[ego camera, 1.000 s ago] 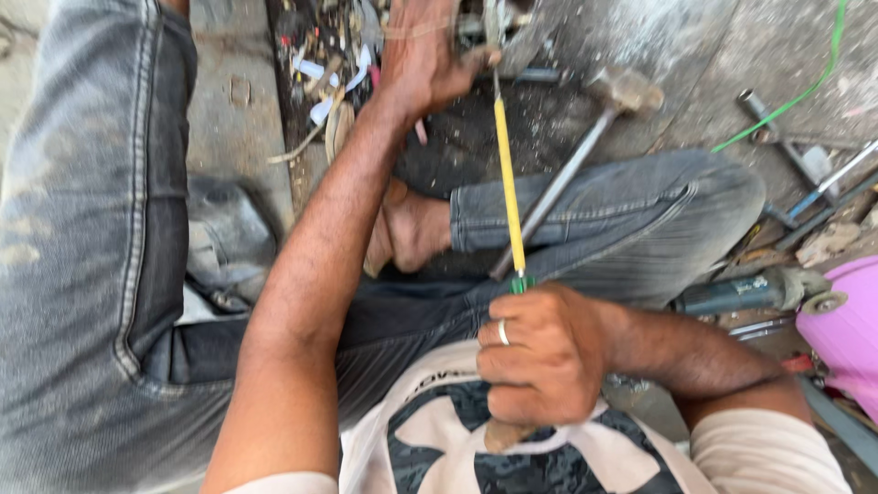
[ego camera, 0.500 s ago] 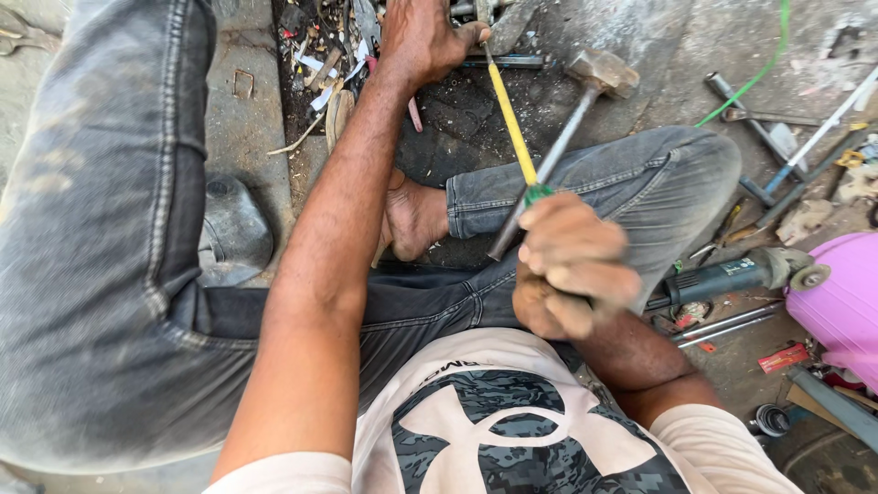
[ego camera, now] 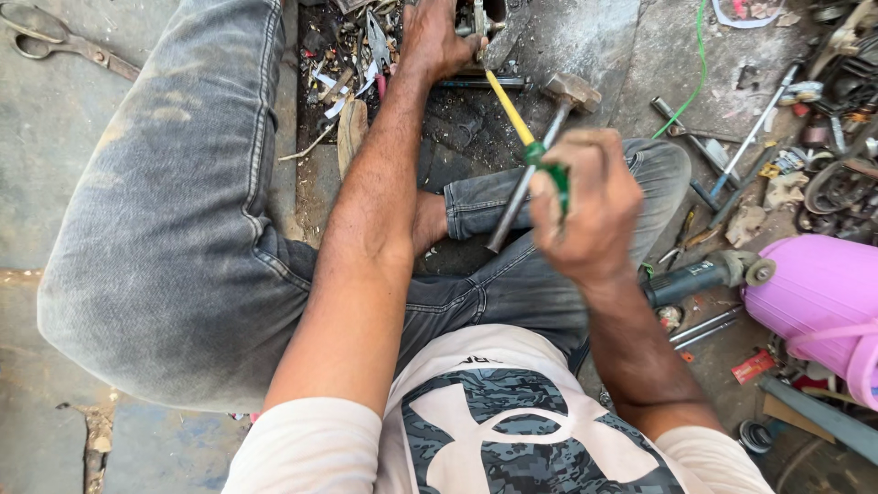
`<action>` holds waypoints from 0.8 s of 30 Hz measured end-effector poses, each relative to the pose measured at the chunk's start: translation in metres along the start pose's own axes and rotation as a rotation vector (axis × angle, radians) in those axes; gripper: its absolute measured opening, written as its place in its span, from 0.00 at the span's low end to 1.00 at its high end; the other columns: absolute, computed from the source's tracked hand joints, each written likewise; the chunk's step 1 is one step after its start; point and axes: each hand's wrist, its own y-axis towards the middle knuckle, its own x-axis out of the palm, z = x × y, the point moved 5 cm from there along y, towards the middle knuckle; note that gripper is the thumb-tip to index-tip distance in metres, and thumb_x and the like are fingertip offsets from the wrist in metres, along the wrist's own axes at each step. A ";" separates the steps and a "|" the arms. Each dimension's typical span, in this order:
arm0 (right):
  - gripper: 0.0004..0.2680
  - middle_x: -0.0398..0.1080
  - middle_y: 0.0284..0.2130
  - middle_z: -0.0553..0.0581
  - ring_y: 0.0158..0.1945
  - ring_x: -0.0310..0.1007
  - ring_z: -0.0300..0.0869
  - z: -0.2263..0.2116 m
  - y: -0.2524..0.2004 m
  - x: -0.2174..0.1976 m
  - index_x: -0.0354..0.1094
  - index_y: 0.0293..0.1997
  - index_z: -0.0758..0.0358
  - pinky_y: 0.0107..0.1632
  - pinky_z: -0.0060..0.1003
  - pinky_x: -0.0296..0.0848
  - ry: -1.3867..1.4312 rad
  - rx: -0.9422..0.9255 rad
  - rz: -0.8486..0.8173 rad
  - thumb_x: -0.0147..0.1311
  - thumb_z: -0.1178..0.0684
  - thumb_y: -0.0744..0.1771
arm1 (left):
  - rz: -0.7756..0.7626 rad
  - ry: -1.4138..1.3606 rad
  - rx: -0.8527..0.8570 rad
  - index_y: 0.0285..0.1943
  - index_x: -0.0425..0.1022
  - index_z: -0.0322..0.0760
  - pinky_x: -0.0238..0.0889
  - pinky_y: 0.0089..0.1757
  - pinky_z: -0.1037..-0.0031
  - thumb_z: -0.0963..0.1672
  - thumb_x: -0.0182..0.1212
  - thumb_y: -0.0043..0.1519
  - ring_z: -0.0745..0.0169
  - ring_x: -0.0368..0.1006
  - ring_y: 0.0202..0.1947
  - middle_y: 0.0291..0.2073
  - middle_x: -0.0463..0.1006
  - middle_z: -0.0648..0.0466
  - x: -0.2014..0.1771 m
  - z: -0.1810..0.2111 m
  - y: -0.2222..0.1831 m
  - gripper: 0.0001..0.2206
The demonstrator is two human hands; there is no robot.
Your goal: The person uses a screwdriver and a hammer to disassemble and work on a mechanical carburetor-like part while sitting on a floor cluttered with tools.
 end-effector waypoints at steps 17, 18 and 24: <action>0.12 0.69 0.42 0.64 0.37 0.77 0.55 0.021 0.018 -0.027 0.68 0.58 0.61 0.37 0.50 0.79 -0.622 0.086 -0.768 0.55 0.57 0.68 | 0.048 -0.167 -0.097 0.60 0.69 0.50 0.45 0.64 0.40 0.47 0.82 0.47 0.53 0.67 0.61 0.57 0.75 0.54 -0.004 0.019 0.009 0.32; 0.13 0.71 0.42 0.64 0.37 0.77 0.53 0.029 0.018 -0.029 0.68 0.60 0.61 0.39 0.50 0.79 -0.578 0.152 -0.766 0.55 0.56 0.68 | 0.003 -0.183 -0.141 0.57 0.72 0.53 0.45 0.66 0.43 0.46 0.81 0.47 0.58 0.69 0.60 0.55 0.77 0.58 -0.001 0.018 0.011 0.29; 0.11 0.76 0.41 0.62 0.35 0.74 0.47 0.099 -0.029 -0.040 0.69 0.59 0.59 0.40 0.42 0.76 -0.266 0.751 -0.786 0.54 0.56 0.70 | 0.013 -0.181 -0.091 0.60 0.76 0.51 0.75 0.60 0.60 0.44 0.71 0.63 0.64 0.79 0.54 0.53 0.81 0.56 0.017 0.018 0.013 0.17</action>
